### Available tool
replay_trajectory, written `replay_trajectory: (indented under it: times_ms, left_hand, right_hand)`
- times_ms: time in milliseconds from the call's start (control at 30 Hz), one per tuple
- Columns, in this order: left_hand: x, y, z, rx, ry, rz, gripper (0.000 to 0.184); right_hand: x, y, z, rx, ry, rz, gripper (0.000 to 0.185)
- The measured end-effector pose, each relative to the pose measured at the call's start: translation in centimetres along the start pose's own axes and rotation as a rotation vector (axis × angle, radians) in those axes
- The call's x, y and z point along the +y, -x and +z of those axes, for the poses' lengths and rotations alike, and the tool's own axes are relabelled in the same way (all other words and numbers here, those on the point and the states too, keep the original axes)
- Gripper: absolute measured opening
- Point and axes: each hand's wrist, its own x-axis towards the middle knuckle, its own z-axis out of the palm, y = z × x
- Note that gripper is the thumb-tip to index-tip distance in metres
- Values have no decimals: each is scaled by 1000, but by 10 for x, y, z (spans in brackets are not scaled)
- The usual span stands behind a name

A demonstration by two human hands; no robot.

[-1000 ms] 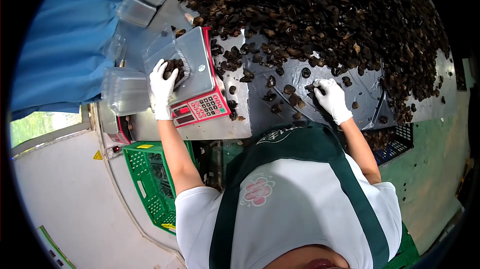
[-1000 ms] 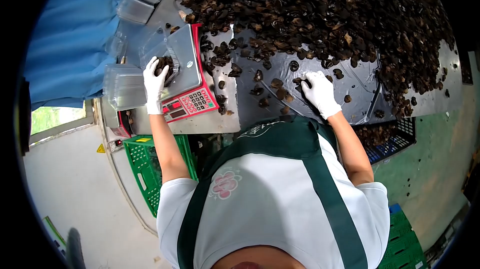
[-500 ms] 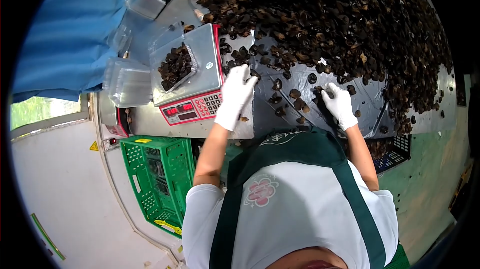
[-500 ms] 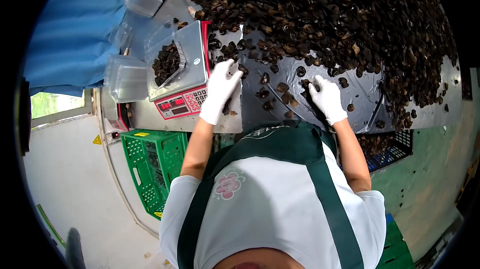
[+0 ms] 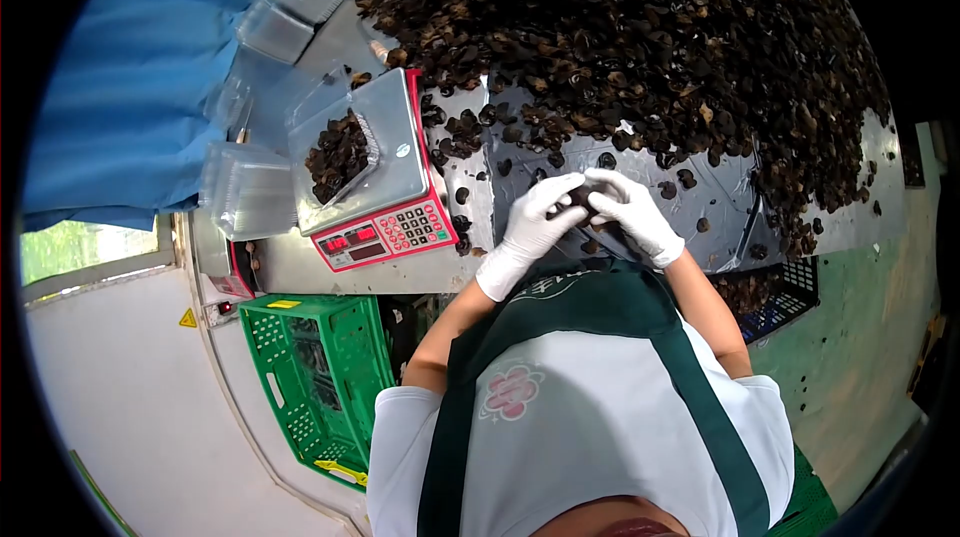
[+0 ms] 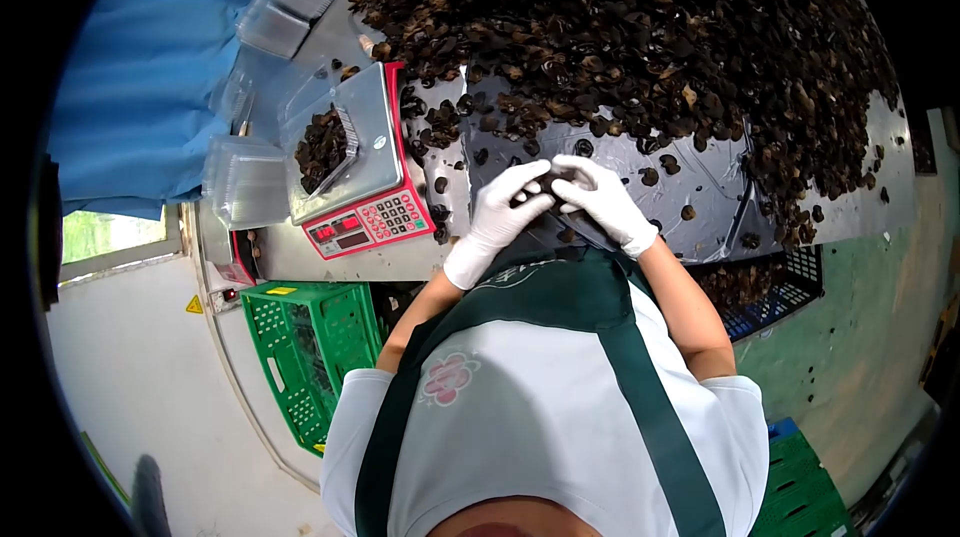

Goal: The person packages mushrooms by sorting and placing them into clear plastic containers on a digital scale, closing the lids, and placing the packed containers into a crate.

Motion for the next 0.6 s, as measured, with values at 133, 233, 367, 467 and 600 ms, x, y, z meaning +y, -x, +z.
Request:
replay_trajectory:
  times_ms: [133, 233, 367, 467, 600]
  left_hand:
    - [-8, 5, -6, 161, 223, -226, 41]
    - [-32, 15, -36, 216, -131, -314, 42]
    - [-47, 37, -51, -2, -479, -263, 73]
    - [-22, 34, -34, -232, -726, -288, 102]
    - [-30, 32, -17, -208, -743, -190, 94]
  right_hand:
    - [-10, 16, -13, 58, 226, 10, 19]
    - [-37, 60, -74, 74, 779, 247, 15]
    - [-52, 129, -151, 237, 1497, 522, 32]
    - [-46, 145, -165, 458, 1560, 487, 35]
    - [-29, 109, -122, 456, 1519, 107, 28]
